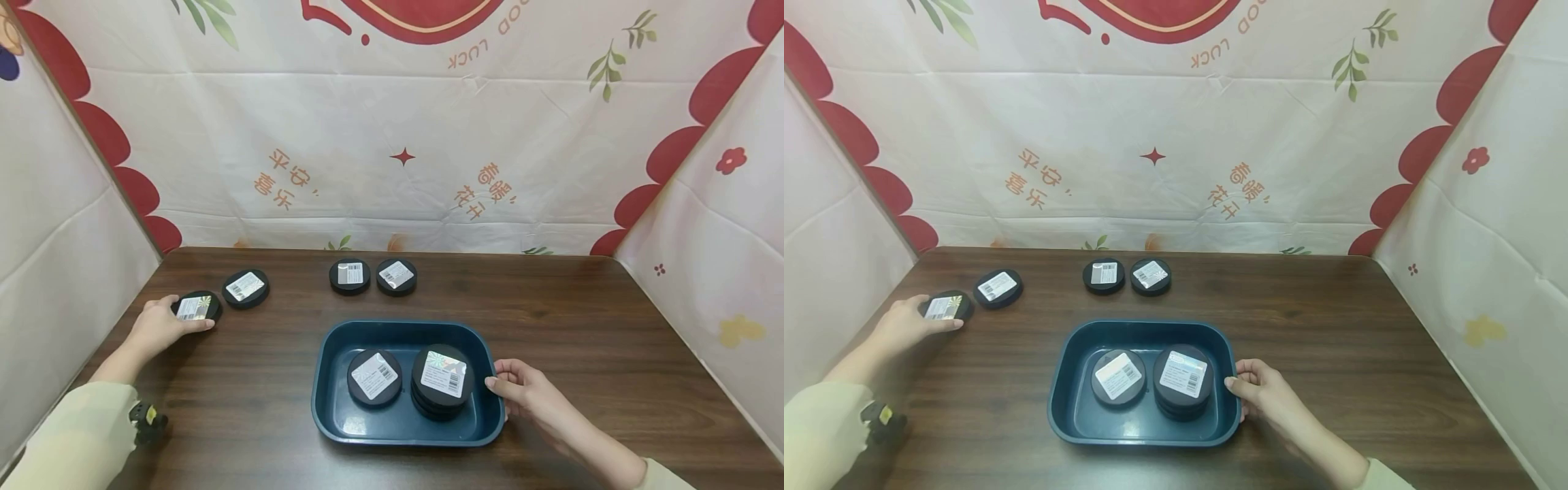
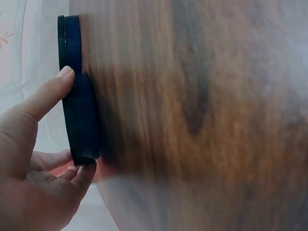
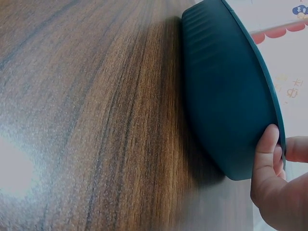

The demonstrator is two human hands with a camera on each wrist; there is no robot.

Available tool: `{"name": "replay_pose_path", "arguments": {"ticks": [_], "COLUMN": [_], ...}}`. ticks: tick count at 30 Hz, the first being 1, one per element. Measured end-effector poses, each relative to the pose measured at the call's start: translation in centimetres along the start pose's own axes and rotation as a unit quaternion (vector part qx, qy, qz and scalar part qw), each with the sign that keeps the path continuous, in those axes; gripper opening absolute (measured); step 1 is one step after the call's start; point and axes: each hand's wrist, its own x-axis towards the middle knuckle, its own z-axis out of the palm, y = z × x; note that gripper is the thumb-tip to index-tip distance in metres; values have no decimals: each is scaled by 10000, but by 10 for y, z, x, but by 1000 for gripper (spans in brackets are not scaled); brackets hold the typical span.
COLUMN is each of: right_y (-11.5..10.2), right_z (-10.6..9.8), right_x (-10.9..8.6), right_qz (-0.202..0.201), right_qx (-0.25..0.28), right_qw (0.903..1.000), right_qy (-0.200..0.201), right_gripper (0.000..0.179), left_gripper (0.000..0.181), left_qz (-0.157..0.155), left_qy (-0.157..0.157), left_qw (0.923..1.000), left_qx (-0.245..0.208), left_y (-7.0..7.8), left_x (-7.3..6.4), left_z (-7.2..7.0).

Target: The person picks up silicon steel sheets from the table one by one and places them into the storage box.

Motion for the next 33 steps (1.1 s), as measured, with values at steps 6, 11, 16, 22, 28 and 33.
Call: {"name": "replay_pose_path", "arguments": {"ticks": [6, 11, 16, 22, 28, 33], "right_y": [-1, -2, -1, -1, -1, -2], "right_z": [0, 0, 0, 0, -1, 0], "right_x": [-1, -1, -2, -2, -1, -1], "right_qz": [24, 2, -15, 7, -17, -9], "right_qx": [-18, -5, -36, -72, -40, -24], "right_qw": [10000, 10000, 10000, 10000, 10000, 10000], "right_qy": [28, 16, 14, 18, -40, -35], "right_gripper": [45, 45, 46, 47, 46, 46], "left_gripper": [104, 104, 102, 99, 99, 95], "left_qz": [-23, -71, -10, 211, 176, 183], "left_qy": [105, 229, 524, 779, 823, 739], "left_qw": [9999, 9994, 9976, 9956, 9949, 9959], "left_qx": [-86, -258, -463, -479, -557, -493], "left_y": [-4, -4, 1, 9, 12, 16], "left_x": [-3, -6, -9, -15, -19, -23], "left_z": [0, -1, -2, -5, -5, -7]}}
